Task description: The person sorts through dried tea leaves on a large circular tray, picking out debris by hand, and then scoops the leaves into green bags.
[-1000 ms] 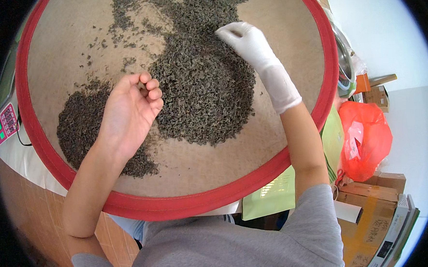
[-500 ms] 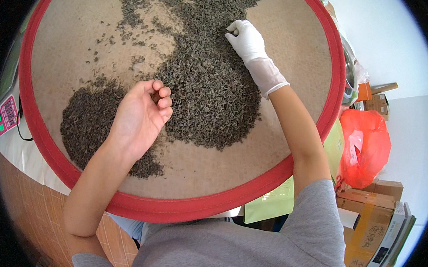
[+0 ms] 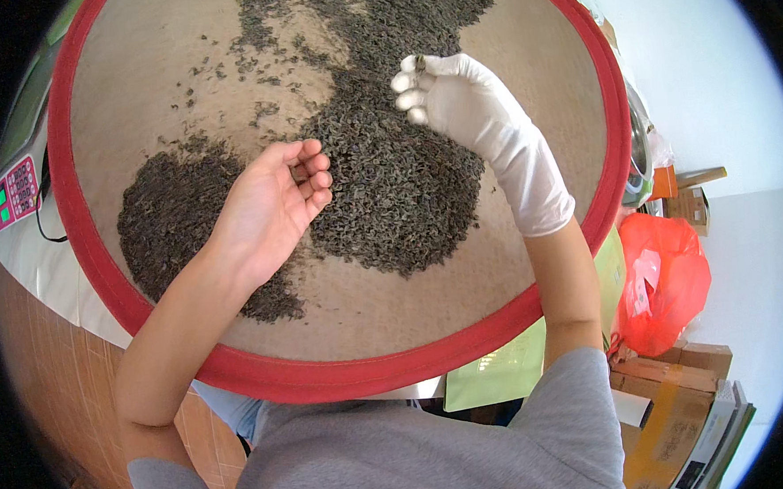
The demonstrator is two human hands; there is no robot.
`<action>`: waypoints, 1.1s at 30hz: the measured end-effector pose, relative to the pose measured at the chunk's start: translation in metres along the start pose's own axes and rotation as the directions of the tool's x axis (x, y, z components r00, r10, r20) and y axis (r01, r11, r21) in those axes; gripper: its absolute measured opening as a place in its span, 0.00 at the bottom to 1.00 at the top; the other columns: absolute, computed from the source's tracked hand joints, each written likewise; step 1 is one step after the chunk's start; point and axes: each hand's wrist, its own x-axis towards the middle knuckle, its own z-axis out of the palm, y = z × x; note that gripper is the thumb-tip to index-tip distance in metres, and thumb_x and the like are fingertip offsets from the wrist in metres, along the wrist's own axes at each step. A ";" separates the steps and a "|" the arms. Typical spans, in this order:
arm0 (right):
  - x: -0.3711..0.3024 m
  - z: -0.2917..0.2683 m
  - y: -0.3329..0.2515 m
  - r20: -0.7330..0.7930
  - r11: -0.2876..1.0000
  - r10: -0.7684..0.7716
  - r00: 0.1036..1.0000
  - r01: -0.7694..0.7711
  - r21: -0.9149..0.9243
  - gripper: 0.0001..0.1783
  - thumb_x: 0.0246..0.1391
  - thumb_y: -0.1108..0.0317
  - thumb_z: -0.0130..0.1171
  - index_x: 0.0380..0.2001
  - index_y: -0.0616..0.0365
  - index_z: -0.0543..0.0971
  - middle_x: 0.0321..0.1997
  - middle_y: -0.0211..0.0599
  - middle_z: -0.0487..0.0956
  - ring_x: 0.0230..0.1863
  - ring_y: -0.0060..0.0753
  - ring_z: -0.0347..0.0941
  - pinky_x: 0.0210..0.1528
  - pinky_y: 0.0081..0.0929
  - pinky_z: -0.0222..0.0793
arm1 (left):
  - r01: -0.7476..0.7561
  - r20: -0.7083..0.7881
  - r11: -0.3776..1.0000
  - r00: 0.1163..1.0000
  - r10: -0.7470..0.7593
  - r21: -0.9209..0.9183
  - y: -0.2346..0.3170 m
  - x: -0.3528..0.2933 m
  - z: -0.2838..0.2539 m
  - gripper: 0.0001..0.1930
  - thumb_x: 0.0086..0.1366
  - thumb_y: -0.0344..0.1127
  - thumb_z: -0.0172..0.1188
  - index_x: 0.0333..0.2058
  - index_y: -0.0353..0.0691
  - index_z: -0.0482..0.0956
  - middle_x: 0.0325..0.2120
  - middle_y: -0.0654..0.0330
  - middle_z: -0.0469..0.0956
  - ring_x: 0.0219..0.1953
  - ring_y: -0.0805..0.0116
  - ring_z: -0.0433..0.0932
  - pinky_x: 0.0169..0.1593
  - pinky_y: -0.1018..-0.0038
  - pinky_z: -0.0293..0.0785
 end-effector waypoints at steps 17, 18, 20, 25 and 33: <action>-0.021 0.078 0.024 -0.099 0.925 -0.033 0.995 -0.007 -0.380 0.22 0.67 0.69 0.44 0.60 0.69 0.67 0.53 0.51 0.78 0.52 0.38 0.77 0.54 0.28 0.75 | -0.098 -0.058 0.995 0.993 0.098 0.007 0.004 0.001 -0.004 0.09 0.70 0.34 0.49 0.42 0.35 0.72 0.35 0.63 0.70 0.37 0.75 0.70 0.44 0.78 0.72; -0.023 0.081 0.023 -0.138 0.854 -0.083 0.987 0.000 -0.520 0.22 0.67 0.69 0.44 0.60 0.69 0.67 0.53 0.49 0.78 0.52 0.37 0.77 0.54 0.27 0.74 | -0.096 -0.052 0.995 0.994 0.096 0.003 0.004 0.001 -0.006 0.09 0.70 0.34 0.49 0.42 0.35 0.72 0.35 0.63 0.70 0.37 0.75 0.70 0.44 0.78 0.72; -0.024 0.080 0.026 -0.199 0.751 -0.241 0.950 0.052 -0.658 0.21 0.65 0.74 0.41 0.60 0.66 0.67 0.52 0.46 0.79 0.50 0.34 0.77 0.53 0.26 0.73 | -0.076 -0.027 0.997 0.997 0.076 -0.004 0.003 0.004 -0.010 0.09 0.70 0.34 0.49 0.43 0.35 0.72 0.35 0.63 0.70 0.37 0.75 0.71 0.44 0.78 0.72; -0.033 0.068 0.025 -0.046 0.074 -0.594 0.803 -0.003 -0.997 0.22 0.59 0.76 0.48 0.58 0.62 0.71 0.51 0.52 0.79 0.50 0.42 0.78 0.55 0.35 0.72 | -0.040 -0.013 0.999 0.999 0.040 -0.016 0.000 0.003 -0.006 0.08 0.69 0.34 0.49 0.42 0.36 0.71 0.34 0.64 0.70 0.35 0.75 0.71 0.42 0.78 0.72; -0.036 0.065 0.033 0.069 -0.046 -0.426 0.902 0.054 -0.997 0.10 0.50 0.69 0.63 0.38 0.54 0.83 0.39 0.40 0.81 0.44 0.44 0.77 0.48 0.35 0.73 | -0.081 -0.057 0.997 0.995 0.080 -0.003 0.003 0.003 -0.003 0.05 0.69 0.33 0.49 0.40 0.39 0.70 0.31 0.66 0.70 0.32 0.77 0.69 0.39 0.81 0.71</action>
